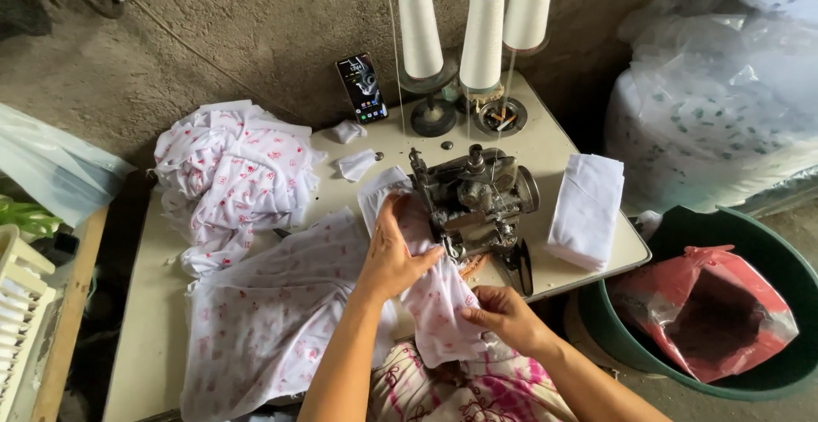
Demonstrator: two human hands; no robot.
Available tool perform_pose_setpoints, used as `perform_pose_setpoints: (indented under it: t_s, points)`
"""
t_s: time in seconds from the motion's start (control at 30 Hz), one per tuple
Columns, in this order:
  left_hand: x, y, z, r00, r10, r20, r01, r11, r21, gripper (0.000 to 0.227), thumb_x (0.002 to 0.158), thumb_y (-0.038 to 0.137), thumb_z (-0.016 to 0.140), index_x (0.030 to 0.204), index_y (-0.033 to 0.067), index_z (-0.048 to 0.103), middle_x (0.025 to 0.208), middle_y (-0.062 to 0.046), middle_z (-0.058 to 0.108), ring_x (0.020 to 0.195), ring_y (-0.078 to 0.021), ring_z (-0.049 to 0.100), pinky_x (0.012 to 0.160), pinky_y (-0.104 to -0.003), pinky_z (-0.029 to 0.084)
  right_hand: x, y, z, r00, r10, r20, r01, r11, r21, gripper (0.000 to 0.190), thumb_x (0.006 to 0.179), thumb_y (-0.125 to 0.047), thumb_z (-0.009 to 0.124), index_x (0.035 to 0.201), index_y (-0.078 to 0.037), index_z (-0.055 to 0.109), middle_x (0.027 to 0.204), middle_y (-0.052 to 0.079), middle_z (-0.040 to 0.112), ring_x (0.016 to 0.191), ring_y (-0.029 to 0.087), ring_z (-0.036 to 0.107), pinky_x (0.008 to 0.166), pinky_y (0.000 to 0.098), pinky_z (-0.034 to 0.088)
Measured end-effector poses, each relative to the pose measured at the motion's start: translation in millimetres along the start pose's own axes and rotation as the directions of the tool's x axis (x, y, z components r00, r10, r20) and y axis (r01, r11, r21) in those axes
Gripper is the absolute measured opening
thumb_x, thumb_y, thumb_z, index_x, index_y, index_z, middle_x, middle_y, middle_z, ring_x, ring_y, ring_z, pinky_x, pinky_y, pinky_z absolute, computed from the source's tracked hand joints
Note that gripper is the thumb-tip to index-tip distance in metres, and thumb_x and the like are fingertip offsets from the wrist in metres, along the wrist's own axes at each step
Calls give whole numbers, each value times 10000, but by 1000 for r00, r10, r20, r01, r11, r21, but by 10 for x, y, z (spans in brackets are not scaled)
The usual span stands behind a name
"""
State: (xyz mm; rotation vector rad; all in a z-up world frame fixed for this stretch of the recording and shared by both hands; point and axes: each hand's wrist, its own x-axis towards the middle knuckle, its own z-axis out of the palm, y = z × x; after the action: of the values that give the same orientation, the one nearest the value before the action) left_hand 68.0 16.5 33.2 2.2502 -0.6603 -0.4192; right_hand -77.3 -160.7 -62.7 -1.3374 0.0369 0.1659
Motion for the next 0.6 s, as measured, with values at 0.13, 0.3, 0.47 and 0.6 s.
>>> perform_pose_setpoints:
  t_s: [0.13, 0.3, 0.47, 0.6]
  points:
    - [-89, -135, 269, 921, 282, -270, -279, 959, 51, 1077, 792, 426, 760, 1518, 17, 77, 1599, -225, 206, 1503, -368, 192, 1236, -515, 151, -165, 70, 81, 993, 112, -37, -115, 986, -117, 173, 906, -144, 723, 847, 19, 737, 694, 105, 753, 540, 160, 695, 444, 245, 539]
    - [-734, -25, 1012, 663, 31, -748, -453, 812, -367, 877, 808, 110, 779, 1444, 43, 178, 1178, -257, 595, 910, -277, 725, 751, -327, 711, -249, 425, 34, 958, 147, -247, -153, 988, -3, 199, 779, -48, 852, 722, 47, 687, 594, 119, 687, 481, 180, 636, 481, 286, 556]
    - [-1090, -366, 1128, 896, -306, -323, 34, 771, -636, 568, 784, 285, 777, 1218, 26, 517, 1110, -155, 709, 1002, -270, 710, 863, -370, 587, -358, 473, -66, 955, 164, -248, -186, 980, -68, 111, 832, -21, 794, 768, 38, 724, 738, 106, 694, 590, 158, 637, 551, 264, 561]
    - [-1244, -84, 161, 892, -350, 287, 415, 377, -828, 768, 679, -5, 804, 1371, 39, 474, 1245, -252, 691, 990, -413, 738, 635, -484, 672, -486, 333, -247, 992, 126, -18, -126, 992, 11, 212, 855, -123, 753, 746, 37, 664, 802, 114, 685, 677, 187, 674, 638, 320, 647]
